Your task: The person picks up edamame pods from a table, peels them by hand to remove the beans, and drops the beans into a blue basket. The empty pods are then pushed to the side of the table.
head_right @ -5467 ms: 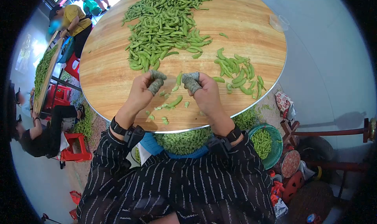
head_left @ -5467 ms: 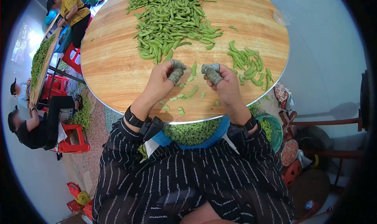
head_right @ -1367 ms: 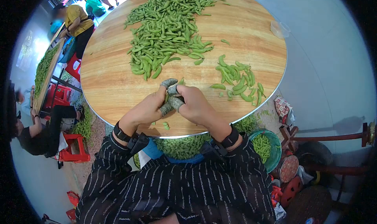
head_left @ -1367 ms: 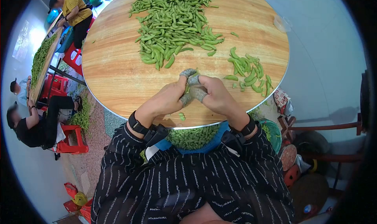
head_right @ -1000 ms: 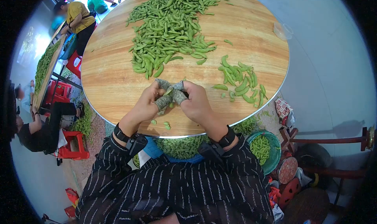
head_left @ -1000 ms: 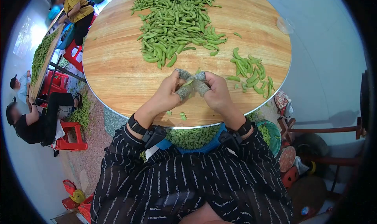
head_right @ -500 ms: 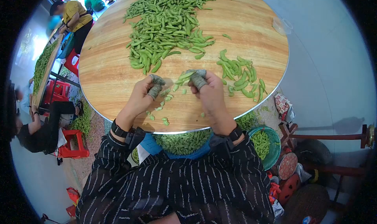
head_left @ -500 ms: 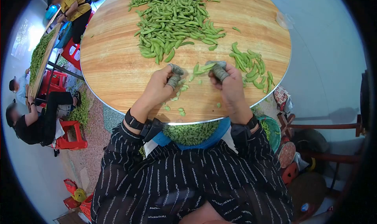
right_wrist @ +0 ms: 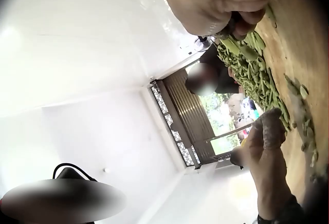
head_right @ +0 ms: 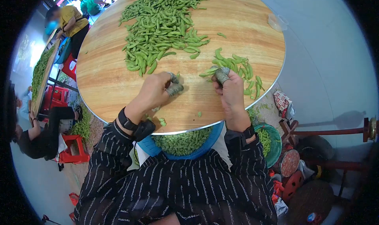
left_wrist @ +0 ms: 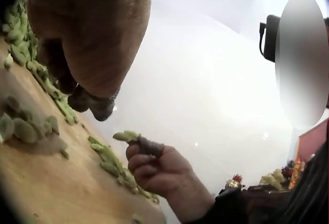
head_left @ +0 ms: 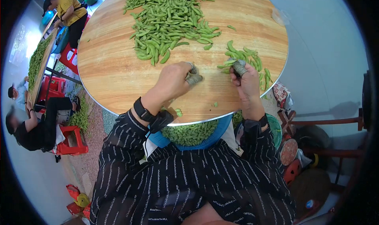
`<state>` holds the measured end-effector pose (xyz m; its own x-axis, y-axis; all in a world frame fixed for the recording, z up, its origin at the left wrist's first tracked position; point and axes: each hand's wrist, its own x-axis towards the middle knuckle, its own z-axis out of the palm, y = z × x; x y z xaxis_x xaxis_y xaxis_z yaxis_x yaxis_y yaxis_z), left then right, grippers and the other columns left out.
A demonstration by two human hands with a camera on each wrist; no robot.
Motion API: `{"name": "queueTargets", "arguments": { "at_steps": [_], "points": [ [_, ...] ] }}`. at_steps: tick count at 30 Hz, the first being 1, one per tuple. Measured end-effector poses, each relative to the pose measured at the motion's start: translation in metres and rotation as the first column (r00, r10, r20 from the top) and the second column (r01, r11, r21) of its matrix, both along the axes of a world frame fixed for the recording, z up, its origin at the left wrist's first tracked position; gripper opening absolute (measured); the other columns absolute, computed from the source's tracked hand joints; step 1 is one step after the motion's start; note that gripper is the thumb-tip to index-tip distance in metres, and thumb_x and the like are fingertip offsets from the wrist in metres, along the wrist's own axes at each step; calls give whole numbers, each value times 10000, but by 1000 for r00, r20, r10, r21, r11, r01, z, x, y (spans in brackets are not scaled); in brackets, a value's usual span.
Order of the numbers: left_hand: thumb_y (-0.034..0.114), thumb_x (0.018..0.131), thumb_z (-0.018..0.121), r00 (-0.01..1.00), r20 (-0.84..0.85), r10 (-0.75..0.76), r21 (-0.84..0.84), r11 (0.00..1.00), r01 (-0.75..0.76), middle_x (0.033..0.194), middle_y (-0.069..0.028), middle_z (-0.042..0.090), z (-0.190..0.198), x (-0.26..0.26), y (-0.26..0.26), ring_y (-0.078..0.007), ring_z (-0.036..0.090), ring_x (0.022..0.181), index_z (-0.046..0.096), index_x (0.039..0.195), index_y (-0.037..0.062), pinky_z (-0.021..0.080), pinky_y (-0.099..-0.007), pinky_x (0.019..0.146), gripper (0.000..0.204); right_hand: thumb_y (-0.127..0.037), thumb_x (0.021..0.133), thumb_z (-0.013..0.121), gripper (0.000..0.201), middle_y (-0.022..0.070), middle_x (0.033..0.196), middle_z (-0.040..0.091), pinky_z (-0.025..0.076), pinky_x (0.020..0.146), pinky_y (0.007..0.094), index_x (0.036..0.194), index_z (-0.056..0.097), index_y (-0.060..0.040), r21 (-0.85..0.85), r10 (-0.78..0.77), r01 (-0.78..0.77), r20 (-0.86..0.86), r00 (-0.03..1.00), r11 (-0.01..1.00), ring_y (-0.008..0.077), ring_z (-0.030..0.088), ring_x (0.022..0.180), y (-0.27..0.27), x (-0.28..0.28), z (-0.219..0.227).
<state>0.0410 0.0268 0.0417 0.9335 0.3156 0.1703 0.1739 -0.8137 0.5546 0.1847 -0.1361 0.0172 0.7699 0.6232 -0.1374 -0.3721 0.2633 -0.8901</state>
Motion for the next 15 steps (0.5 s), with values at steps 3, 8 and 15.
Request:
{"name": "queueTargets", "arguments": {
  "at_steps": [3,8,15],
  "points": [
    [155,799,546,988,146,-49,-133,989,68,640,-112,528,-5,9,-10,-242,516,554,551,875,-17,408,-325,511,188,-46,807,462,130,31,681,558,297,395,154,866,577,-36,51,46,-44,-40,998,998,56,459,508,-4,-4,4],
    [187,883,411,982,29,-186,-761,633,143,634,-10,480,3,13,-11,-105,450,523,512,877,28,351,-233,459,188,-64,818,478,141,24,706,562,306,415,148,912,579,-34,78,183,-180,-33,982,980,47,461,529,-3,-23,12],
    [124,814,531,994,109,-22,-794,600,100,585,-2,472,10,-1,-23,-90,416,505,509,856,21,322,-208,460,114,-51,826,487,165,14,734,564,319,447,131,972,560,-29,73,193,-194,24,981,978,29,465,567,-1,-41,25]
  ]
}}
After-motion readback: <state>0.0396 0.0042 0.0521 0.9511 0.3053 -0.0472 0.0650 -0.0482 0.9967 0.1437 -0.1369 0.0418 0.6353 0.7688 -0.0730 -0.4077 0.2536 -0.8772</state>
